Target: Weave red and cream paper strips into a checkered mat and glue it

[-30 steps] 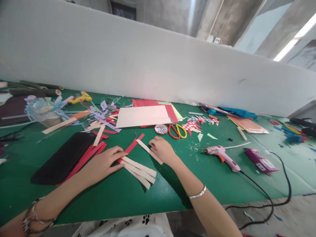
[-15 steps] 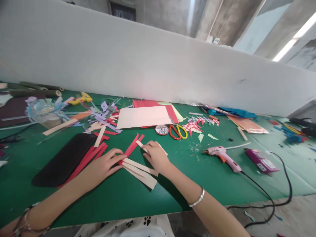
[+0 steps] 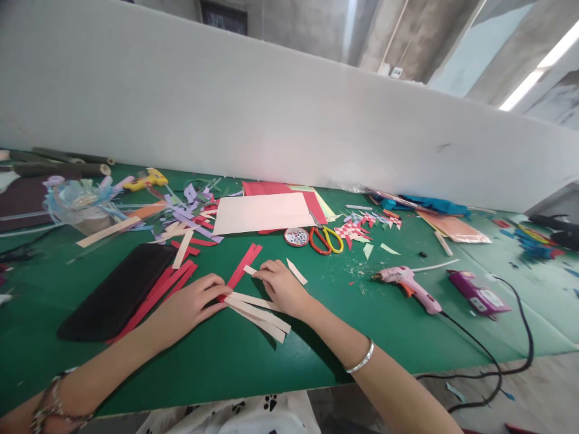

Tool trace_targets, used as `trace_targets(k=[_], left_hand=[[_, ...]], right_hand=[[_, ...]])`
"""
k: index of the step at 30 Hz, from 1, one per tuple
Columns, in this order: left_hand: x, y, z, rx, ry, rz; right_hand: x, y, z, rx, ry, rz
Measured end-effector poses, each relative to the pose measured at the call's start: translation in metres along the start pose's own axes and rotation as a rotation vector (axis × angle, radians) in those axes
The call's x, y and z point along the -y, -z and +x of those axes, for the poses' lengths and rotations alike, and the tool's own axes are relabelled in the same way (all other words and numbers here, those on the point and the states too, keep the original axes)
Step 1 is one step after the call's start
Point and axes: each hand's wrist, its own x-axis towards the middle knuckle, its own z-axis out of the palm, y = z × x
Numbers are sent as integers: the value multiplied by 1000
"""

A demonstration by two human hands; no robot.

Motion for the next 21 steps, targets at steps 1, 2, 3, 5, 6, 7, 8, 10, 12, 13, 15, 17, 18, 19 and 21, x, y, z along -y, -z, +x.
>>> trace_targets(k=[1, 2, 3, 5, 6, 7, 8, 10, 12, 13, 15, 17, 18, 19, 21], left_hand=[[0, 0, 0, -6, 5, -17], [-1, 1, 0, -12, 9, -31], [-1, 1, 0, -16, 11, -45], [-3, 2, 0, -17, 5, -70], [-3, 2, 0, -18, -1, -83], [-4, 3, 0, -17, -7, -98], [-3, 2, 0, -16, -12, -113], [-3, 2, 0, -17, -10, -128], [-2, 0, 0, -21, 2, -123], [-1, 0, 0, -23, 8, -117], [-1, -1, 0, -30, 16, -103], [-2, -1, 1, -32, 19, -99], [-3, -1, 1, -32, 22, -99], [-3, -1, 1, -31, 26, -101], [-3, -1, 1, -28, 37, -107]], right_hand=[[2, 1, -1, 13, 8, 2], [3, 2, -2, 21, 10, 8], [4, 3, -3, 29, 10, 15], [6, 4, -6, 38, 14, 39], [7, 5, -8, 47, 20, 56], [8, 6, -9, 58, 28, 75], [9, 7, -9, 73, 35, 95], [10, 7, -9, 90, 25, 124], [12, 5, -6, 67, -35, 121], [13, 3, -3, 42, -80, 107], [15, -2, 2, 2, -157, 65], [18, -6, 7, 2, -176, 40], [20, -8, 9, 13, -166, 37], [22, -8, 11, 24, -153, 36], [24, -8, 11, 33, -128, 33]])
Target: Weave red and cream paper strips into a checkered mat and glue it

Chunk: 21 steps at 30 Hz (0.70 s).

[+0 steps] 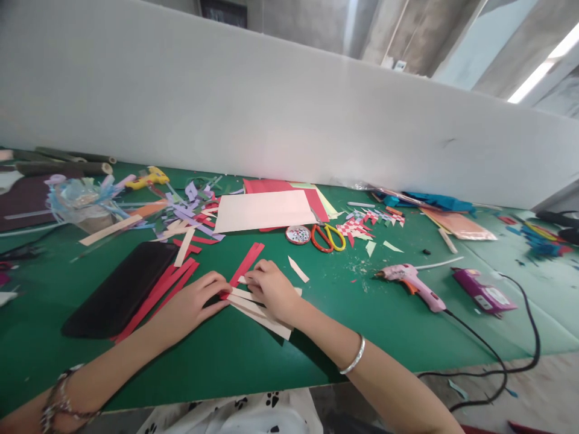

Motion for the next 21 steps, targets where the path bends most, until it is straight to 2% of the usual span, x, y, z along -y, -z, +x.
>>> trace_targets(k=[8, 15, 21], left_hand=[[2, -3, 0, -4, -5, 11], [2, -3, -2, 4, 2, 28], [3, -3, -2, 10, 5, -26]], right_hand=[[0, 3, -8, 54, 170, -59], [8, 7, -5, 83, 136, -53], [5, 2, -4, 71, 134, -75]])
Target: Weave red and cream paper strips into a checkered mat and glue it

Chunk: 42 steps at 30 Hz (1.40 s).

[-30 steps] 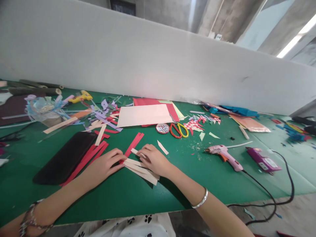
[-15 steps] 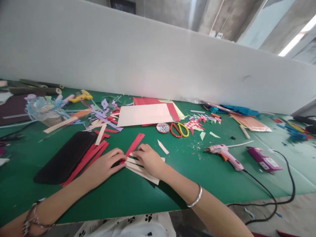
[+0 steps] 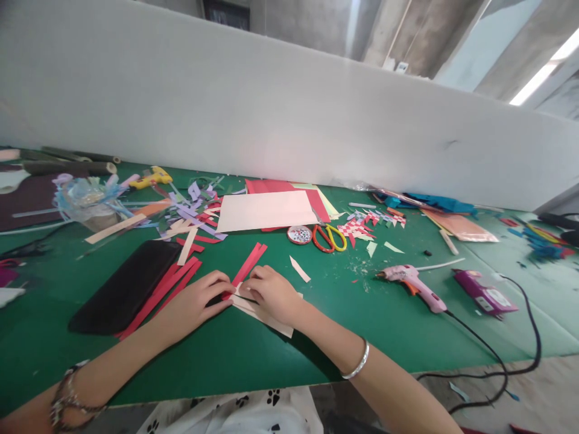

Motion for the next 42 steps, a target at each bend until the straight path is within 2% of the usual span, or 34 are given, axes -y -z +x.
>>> trace_targets(k=[7, 14, 20, 24, 34, 42], left_hand=[[2, 1, 2, 4, 34, -62], [-9, -7, 3, -51, 67, -34], [-15, -6, 4, -18, 48, -41], [-10, -1, 2, -68, 20, 26], [-8, -4, 5, 5, -34, 96], [-7, -4, 3, 24, -75, 119]], right_hand=[[1, 4, -4, 0, 120, 52], [17, 13, -12, 102, -11, -119], [4, 22, -9, 184, 59, -95], [-3, 28, -11, 208, 107, -108], [11, 6, -24, -8, 46, -288], [11, 8, -27, 15, 87, -304]])
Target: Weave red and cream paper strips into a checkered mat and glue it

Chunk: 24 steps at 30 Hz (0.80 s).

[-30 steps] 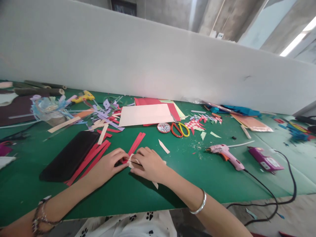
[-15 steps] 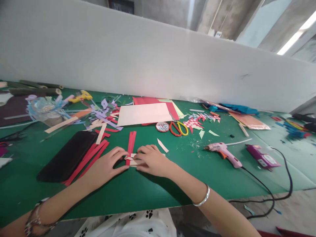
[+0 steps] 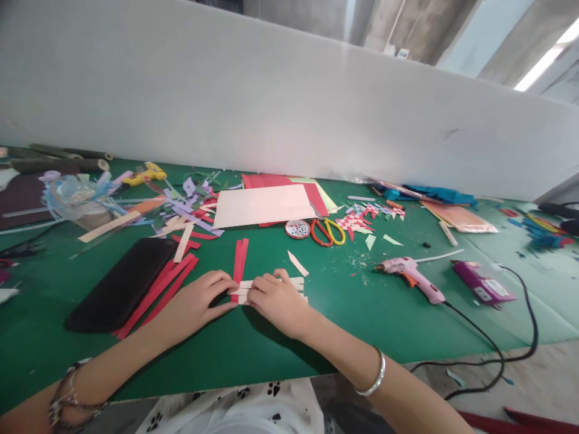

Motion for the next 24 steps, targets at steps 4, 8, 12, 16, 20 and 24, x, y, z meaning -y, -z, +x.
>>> trace_targets(k=[4, 8, 12, 16, 20, 24], left_hand=[[-4, -3, 3, -11, 11, 10], [-7, -3, 8, 15, 21, -20], [-6, 0, 9, 19, 6, -116], [-6, 5, 4, 24, -3, -145], [-9, 7, -5, 17, -80, 20], [-9, 3, -14, 50, -247, 212]], right_hand=[[-6, -1, -1, 10, 15, 18], [-9, 2, -3, 63, -17, 121], [-5, 6, -3, 117, -65, 235], [-5, 7, -1, 108, -41, 310], [-13, 7, 0, 95, -15, 303], [-17, 7, 0, 106, -9, 294]])
